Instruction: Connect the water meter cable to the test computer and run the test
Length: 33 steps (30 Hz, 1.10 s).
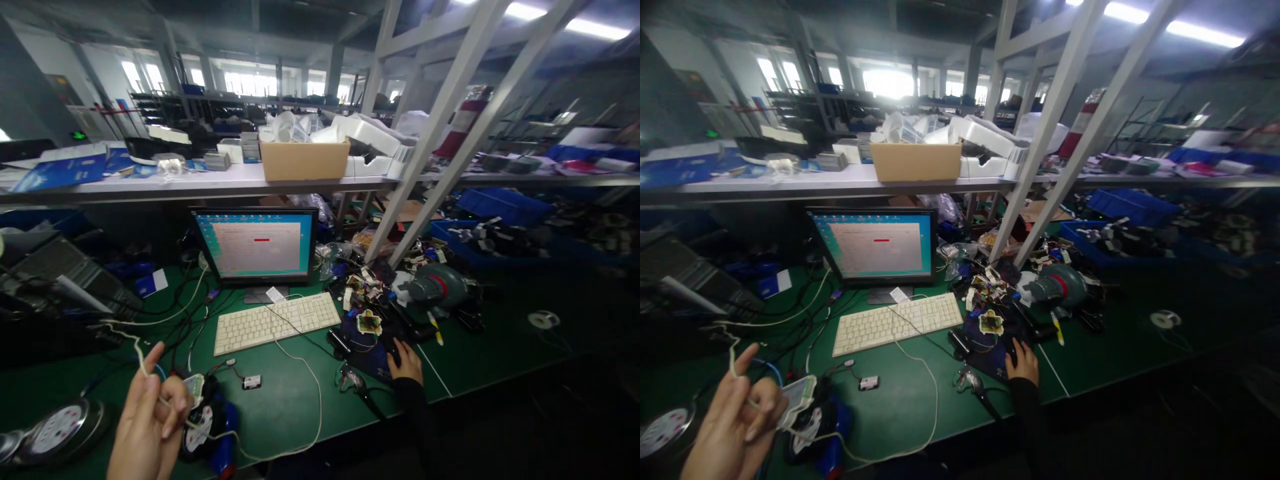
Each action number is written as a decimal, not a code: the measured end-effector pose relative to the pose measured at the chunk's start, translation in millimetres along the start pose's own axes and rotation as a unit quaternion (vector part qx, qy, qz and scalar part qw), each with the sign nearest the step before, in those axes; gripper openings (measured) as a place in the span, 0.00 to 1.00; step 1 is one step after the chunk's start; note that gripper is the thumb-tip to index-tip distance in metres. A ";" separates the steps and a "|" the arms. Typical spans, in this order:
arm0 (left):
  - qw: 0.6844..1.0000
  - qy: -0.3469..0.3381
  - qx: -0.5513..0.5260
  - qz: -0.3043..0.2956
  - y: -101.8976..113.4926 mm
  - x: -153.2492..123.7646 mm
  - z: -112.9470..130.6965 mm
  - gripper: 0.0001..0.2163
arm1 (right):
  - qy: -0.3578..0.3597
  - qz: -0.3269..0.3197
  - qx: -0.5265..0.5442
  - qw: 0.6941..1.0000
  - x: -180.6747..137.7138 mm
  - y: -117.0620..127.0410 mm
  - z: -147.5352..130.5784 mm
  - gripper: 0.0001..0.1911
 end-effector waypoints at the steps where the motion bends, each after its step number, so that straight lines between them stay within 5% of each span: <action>1: 1.000 0.010 -0.009 0.002 -3.2 -4.2 -4.6 0.26 | 0.001 -0.013 -0.006 1.000 2.9 -7.9 5.6 0.30; 5: 0.988 0.117 -0.097 0.020 -6.8 -20.0 -31.5 0.18 | 0.028 -0.028 -0.004 0.999 4.4 -37.2 23.2 0.33; 8: 0.934 0.290 -0.203 0.049 0.3 -30.3 -58.3 0.12 | 0.044 0.016 -0.001 0.999 3.7 -49.7 33.8 0.35; 11: 0.895 0.357 -0.247 0.105 6.6 -38.0 -75.7 0.13 | 0.045 0.015 0.001 0.999 4.1 -56.0 40.4 0.36; 16: 0.876 0.374 -0.260 0.158 2.0 -42.1 -75.4 0.12 | 0.070 0.045 0.010 0.997 2.6 -55.9 40.1 0.36; 33: 0.880 0.372 -0.247 0.161 -5.0 -41.2 -75.2 0.13 | 0.082 0.076 -0.006 0.994 0.6 -49.6 30.3 0.35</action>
Point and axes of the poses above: each hand's wrist, its own x-axis towards the middle knuckle, its own y-axis out of the back of the hand, z = x × y, the point moved 1 cm from there along x, towards the middle knuckle, and after that the axes turned 8 degrees about z, right-handed, at the moved point
